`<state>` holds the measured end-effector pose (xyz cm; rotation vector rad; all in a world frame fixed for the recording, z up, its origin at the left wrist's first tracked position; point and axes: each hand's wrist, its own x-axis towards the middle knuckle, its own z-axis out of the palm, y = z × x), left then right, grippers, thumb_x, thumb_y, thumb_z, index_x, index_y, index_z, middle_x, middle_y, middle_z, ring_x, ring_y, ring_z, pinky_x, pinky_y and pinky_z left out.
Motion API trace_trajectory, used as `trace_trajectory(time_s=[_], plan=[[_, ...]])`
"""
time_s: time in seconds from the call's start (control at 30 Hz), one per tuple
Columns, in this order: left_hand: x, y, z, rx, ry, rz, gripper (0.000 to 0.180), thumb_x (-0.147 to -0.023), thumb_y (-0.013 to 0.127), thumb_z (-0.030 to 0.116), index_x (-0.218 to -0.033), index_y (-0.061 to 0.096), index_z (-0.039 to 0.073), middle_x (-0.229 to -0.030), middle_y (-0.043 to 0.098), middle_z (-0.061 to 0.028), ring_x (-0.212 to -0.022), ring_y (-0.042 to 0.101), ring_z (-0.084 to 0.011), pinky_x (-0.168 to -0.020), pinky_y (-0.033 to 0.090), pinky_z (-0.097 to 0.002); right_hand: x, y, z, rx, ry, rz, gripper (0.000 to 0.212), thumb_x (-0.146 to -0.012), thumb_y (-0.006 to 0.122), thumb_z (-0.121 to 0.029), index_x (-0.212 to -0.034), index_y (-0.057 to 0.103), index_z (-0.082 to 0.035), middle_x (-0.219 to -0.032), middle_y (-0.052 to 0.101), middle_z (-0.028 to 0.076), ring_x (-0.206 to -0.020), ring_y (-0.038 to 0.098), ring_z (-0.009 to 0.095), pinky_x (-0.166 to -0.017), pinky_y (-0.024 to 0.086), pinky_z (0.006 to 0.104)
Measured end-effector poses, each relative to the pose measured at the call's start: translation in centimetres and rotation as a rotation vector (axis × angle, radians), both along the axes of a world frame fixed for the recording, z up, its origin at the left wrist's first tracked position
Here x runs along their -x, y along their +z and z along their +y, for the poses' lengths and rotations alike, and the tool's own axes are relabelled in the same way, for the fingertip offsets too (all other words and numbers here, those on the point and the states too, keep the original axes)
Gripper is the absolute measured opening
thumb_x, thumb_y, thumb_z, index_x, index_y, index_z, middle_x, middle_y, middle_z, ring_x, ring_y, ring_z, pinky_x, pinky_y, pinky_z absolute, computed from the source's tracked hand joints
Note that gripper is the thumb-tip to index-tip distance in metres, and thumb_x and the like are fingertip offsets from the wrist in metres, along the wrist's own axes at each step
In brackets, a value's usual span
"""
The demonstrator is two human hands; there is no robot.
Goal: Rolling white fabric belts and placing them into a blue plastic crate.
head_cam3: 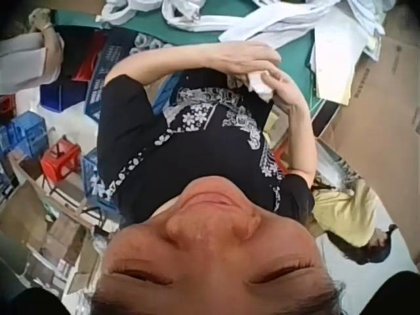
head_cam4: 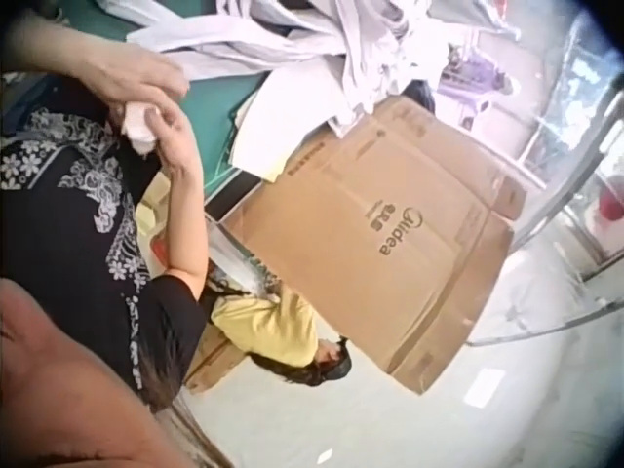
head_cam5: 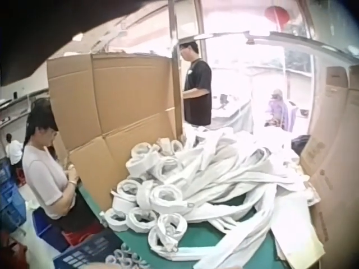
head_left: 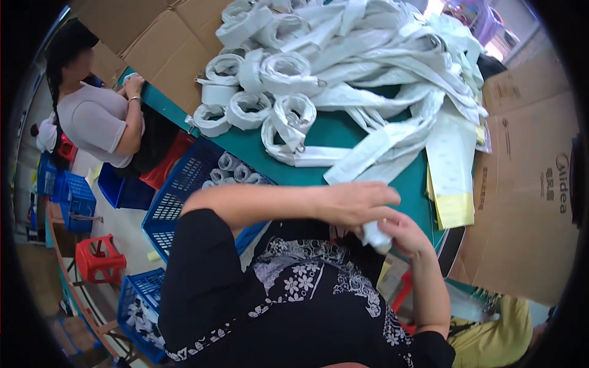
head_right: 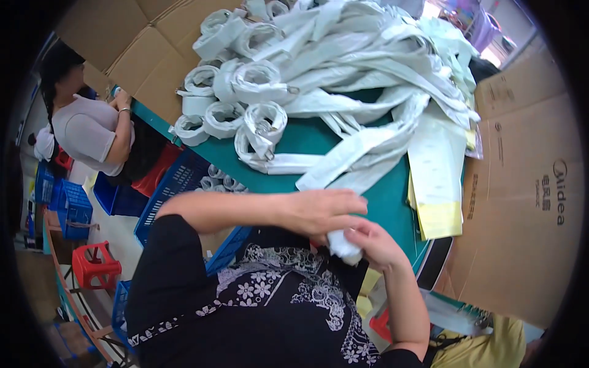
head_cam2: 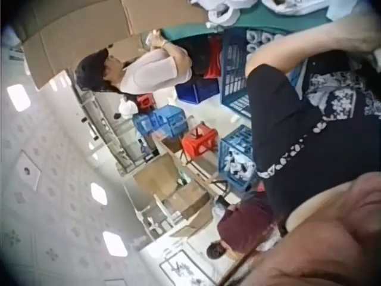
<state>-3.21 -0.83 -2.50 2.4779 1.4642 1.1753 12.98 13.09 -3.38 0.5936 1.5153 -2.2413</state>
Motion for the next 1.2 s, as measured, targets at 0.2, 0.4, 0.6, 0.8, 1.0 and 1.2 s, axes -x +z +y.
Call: trace_trajectory(time_s=[0.2, 0.4, 0.6, 0.8, 1.0, 1.2], plan=[[1.1, 3.1, -5.6, 0.459, 0.241, 0.02, 0.066, -0.068, 0.071, 0.029, -0.122, 0.042, 0.004, -0.097, 0.058, -0.0124, -0.096, 0.055, -0.0272, -0.094, 0.032, -0.046, 3.9, 4.4, 0.0, -0.776, 0.273, 0.487, 0.042, -0.069, 0.072, -0.013, -0.108, 0.058, -0.003, -0.099, 0.061, 0.011, -0.088, 0.058, 0.015, -0.076, 0.047, 0.0276], [10.3, 8.7, -8.9, -0.105, 0.895, 0.278, 0.019, -0.064, 0.064, 0.011, -0.08, 0.056, 0.006, -0.077, 0.058, -0.0101, -0.079, 0.057, -0.0285, -0.078, 0.044, -0.0382, 13.6, 6.6, -1.6, -0.848, -0.49, 0.894, 0.03, -0.075, 0.067, -0.014, -0.103, 0.06, -0.004, -0.108, 0.058, 0.009, -0.099, 0.056, 0.02, -0.09, 0.04, 0.031], [20.8, 9.6, -6.7, 0.46, 0.971, 0.621, 0.024, -0.062, 0.064, 0.014, -0.082, 0.059, 0.001, -0.08, 0.063, -0.0123, -0.079, 0.06, -0.0291, -0.073, 0.048, -0.0371, 20.4, 2.3, -7.4, -1.495, 0.074, 1.012, 0.029, -0.07, 0.069, -0.027, -0.089, 0.064, -0.006, -0.093, 0.062, 0.007, -0.093, 0.055, 0.027, -0.083, 0.042, 0.0363], [21.6, 8.0, -2.1, 0.867, 0.795, 0.759, 0.013, -0.06, 0.062, 0.012, -0.07, 0.063, 0.003, -0.073, 0.063, -0.0142, -0.075, 0.061, -0.03, -0.074, 0.048, -0.0363, 22.8, -0.3, -8.9, -1.66, 0.174, 0.909, 0.039, -0.065, 0.07, -0.033, -0.091, 0.063, -0.005, -0.095, 0.061, 0.009, -0.102, 0.052, 0.027, -0.089, 0.039, 0.0379], [22.4, 8.4, -4.2, 0.747, 0.917, 0.683, 0.017, -0.059, 0.064, 0.013, -0.073, 0.064, 0.005, -0.073, 0.062, -0.0155, -0.073, 0.062, -0.0309, -0.067, 0.049, -0.0385, 20.9, -0.1, -5.5, -1.392, 0.252, 1.013, 0.033, -0.065, 0.072, -0.02, -0.091, 0.06, -0.002, -0.098, 0.059, 0.013, -0.104, 0.052, 0.03, -0.088, 0.042, 0.0375], [11.5, 20.4, -15.6, 0.23, 1.272, 0.215, 0.024, -0.063, 0.074, 0.013, -0.081, 0.064, 0.001, -0.074, 0.063, -0.0133, -0.069, 0.061, -0.022, -0.065, 0.048, -0.0321, 19.7, 2.3, -4.0, -1.426, -0.055, 1.215, 0.028, -0.066, 0.073, -0.013, -0.089, 0.062, -0.003, -0.095, 0.062, 0.011, -0.104, 0.054, 0.03, -0.087, 0.042, 0.0375]])
